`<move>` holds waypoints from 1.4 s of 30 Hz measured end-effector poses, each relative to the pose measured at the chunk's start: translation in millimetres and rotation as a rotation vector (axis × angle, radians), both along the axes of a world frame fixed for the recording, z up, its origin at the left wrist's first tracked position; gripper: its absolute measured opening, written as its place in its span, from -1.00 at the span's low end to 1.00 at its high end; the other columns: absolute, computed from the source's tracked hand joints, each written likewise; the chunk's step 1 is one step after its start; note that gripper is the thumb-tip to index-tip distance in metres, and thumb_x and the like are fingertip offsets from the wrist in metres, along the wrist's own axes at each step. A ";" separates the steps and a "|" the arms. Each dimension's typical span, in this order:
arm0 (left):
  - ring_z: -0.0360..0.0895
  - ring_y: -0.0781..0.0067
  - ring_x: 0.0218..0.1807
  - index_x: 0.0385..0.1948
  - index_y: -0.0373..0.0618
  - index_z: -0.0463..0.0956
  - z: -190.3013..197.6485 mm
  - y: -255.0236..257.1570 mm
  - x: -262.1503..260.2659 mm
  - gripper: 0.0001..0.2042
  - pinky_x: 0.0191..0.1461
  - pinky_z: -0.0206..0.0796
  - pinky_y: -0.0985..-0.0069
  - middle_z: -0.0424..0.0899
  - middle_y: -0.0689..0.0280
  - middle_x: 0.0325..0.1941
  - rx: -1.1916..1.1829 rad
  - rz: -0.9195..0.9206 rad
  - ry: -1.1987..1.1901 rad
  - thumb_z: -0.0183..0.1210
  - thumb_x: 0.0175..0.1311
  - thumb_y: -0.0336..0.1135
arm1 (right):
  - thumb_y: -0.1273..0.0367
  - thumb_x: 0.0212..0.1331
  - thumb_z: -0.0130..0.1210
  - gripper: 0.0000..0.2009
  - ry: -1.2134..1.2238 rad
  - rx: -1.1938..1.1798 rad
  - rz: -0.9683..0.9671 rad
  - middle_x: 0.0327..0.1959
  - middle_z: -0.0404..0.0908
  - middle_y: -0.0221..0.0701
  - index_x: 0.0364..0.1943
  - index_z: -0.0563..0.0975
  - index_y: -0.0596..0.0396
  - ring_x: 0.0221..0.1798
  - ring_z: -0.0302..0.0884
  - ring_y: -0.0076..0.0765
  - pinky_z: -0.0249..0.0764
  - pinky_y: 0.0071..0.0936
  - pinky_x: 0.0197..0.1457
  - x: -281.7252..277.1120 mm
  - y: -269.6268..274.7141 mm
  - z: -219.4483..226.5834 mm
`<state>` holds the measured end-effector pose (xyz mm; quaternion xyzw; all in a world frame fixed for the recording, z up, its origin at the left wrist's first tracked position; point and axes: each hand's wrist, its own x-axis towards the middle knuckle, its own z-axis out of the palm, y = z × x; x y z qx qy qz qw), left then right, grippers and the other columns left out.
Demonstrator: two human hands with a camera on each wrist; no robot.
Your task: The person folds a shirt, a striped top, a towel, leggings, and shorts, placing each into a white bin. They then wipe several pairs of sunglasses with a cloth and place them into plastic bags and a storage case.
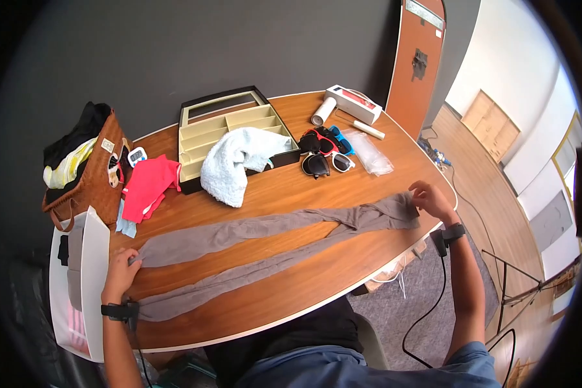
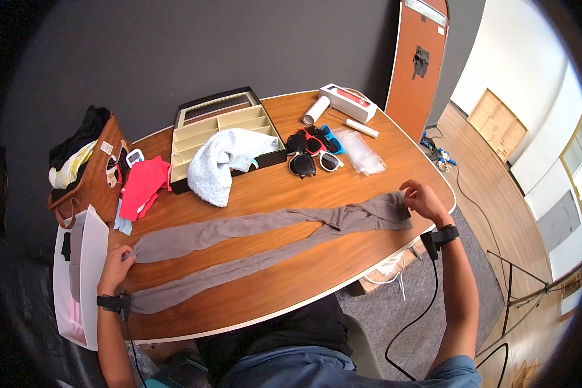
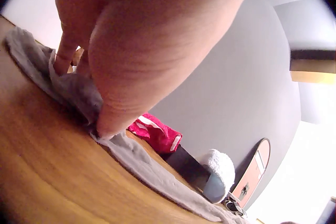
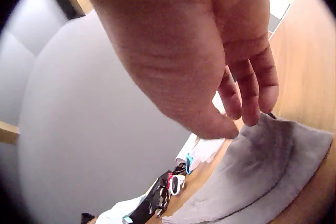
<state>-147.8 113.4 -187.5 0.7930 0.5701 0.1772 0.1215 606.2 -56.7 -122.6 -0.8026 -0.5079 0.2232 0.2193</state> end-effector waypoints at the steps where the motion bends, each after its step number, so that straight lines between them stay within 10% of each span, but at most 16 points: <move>1: 0.46 0.09 -0.14 -0.30 -0.27 0.55 0.0 0.0 -0.2 -0.82 0.01 0.31 0.29 0.52 0.11 -0.29 -0.059 0.024 -0.015 0.25 0.07 -0.43 | 0.51 -0.08 0.22 -0.60 -0.012 0.068 0.061 -0.24 0.63 -0.35 -0.04 0.54 0.11 -0.15 0.60 -0.26 0.54 -0.31 -0.12 1.5 -3.2 -1.4; 11: 0.49 0.18 -0.21 -0.32 -0.31 0.54 1.0 -5.0 -4.2 -0.84 -0.09 0.34 0.36 0.52 0.13 -0.35 -0.050 0.019 -0.095 0.23 0.05 -0.50 | 0.46 -0.06 0.25 -0.83 -0.258 0.091 0.326 -0.23 0.61 -0.26 -0.32 0.63 0.16 -0.03 0.54 -0.17 0.46 -0.38 0.09 15.7 -12.9 -27.4; 25: 0.39 0.50 -0.51 -0.37 -0.28 0.51 -15.9 26.1 -38.7 -0.92 -0.36 0.30 0.52 0.46 0.32 -0.61 -0.104 0.099 -0.379 0.16 0.20 -0.46 | 0.36 0.31 -0.02 -0.87 0.060 0.289 0.168 -0.43 0.38 -0.62 -0.32 0.46 0.13 -0.32 0.28 -0.65 0.31 -0.60 -0.23 45.5 27.9 7.1; 30: 0.46 0.32 -0.24 -0.23 -0.26 0.46 -5.1 27.9 -21.9 -0.83 -0.12 0.34 0.45 0.47 0.17 -0.28 0.279 0.075 -0.065 0.13 0.14 -0.53 | 0.38 0.12 0.17 -0.68 -0.459 0.332 -0.002 -0.18 0.56 -0.11 -0.04 0.48 0.18 -0.10 0.56 -0.03 0.48 -0.22 -0.01 41.0 63.8 -21.9; 33: 0.47 0.22 -0.20 -0.22 -0.26 0.47 28.5 -20.5 13.6 -0.81 -0.06 0.35 0.38 0.49 0.15 -0.27 0.209 0.075 -0.130 0.18 0.11 -0.53 | 0.39 0.08 0.20 -0.68 -0.393 0.316 0.039 -0.20 0.55 -0.17 -0.06 0.49 0.19 -0.14 0.57 -0.14 0.49 -0.29 -0.08 3.4 48.4 -14.3; 35: 0.50 0.21 -0.16 -0.20 -0.25 0.51 26.7 -50.6 10.1 -0.74 -0.11 0.37 0.39 0.51 0.16 -0.24 -0.293 0.168 -0.300 0.30 0.06 -0.44 | 0.39 0.05 0.22 -0.70 -0.184 0.044 0.160 -0.27 0.57 -0.22 -0.10 0.53 0.16 -0.17 0.57 -0.21 0.50 -0.33 -0.11 -22.6 28.1 -5.1; 37: 0.48 0.37 -0.25 -0.17 -0.28 0.48 28.2 -77.9 12.0 -0.70 -0.17 0.36 0.48 0.49 0.27 -0.31 -0.182 -0.109 -0.067 0.31 0.04 -0.46 | 0.41 -0.01 0.24 -0.67 -0.229 0.022 0.332 -0.28 0.58 -0.25 -0.10 0.55 0.12 -0.16 0.59 -0.22 0.52 -0.33 -0.09 -38.5 3.1 -7.1; 42: 0.51 0.30 -0.26 -0.23 -0.26 0.52 41.3 -97.4 13.9 -0.74 -0.20 0.36 0.46 0.51 0.23 -0.33 -0.381 -0.075 -0.011 0.30 0.01 -0.48 | 0.58 -0.15 0.10 -0.62 -0.426 0.074 0.322 -0.17 0.58 -0.22 -0.11 0.56 0.14 -0.07 0.57 -0.04 0.51 -0.31 0.03 -43.8 -19.3 -22.7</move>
